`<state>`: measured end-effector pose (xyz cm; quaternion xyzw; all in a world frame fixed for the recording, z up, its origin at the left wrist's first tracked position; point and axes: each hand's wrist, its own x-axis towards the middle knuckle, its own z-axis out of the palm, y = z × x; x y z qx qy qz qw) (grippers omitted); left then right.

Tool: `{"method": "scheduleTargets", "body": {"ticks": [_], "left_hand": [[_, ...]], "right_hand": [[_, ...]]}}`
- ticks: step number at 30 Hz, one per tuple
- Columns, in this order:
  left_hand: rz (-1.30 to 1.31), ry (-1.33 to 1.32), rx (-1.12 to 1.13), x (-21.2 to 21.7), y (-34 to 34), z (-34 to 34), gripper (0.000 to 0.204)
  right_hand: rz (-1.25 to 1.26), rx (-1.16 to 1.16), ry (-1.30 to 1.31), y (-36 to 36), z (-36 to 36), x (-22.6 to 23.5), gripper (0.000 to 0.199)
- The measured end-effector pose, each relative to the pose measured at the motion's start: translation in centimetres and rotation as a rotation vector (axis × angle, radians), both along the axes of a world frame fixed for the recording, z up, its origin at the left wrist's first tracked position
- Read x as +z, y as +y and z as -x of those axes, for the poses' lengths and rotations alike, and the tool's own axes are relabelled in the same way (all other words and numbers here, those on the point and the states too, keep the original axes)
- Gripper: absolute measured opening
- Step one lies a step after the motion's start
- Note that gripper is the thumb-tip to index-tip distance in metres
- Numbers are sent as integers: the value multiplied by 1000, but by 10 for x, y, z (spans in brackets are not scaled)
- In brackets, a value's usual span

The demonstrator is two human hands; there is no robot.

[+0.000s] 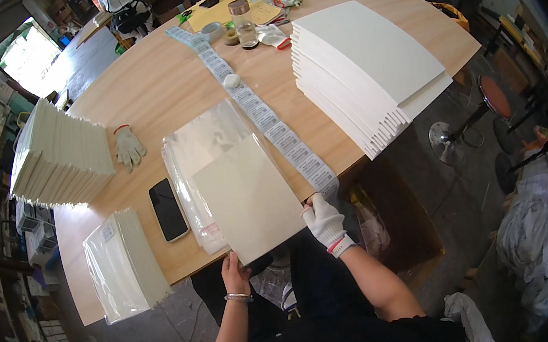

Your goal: The person repeatedly picks up white rectangular boards from a stack on the right, places them into clear plastic sleeves, and stacks the packaged items on the left. The person wears white gloves and works at a wooden table in a workshop environment.

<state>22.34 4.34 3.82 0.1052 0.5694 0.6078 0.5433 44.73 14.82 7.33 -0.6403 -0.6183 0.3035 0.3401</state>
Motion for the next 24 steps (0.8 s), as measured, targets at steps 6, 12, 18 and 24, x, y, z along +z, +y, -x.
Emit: {"method": "scheduleTargets", "body": {"ticks": [6, 12, 18, 24], "left_hand": [[94, 36, 31, 27, -16, -6, 24], [-253, 931, -72, 43, -4, -2, 18], [-253, 429, -622, 73, 65, -66, 22], [157, -487, -806, 58, 135, -117, 23]], "right_hand": [[-107, -198, 235, -8, -18, -20, 25], [78, -49, 118, 34, -78, -1, 18], [102, 280, 82, 35, -76, 61, 7], [48, 366, -83, 28, -79, 91, 23]]}}
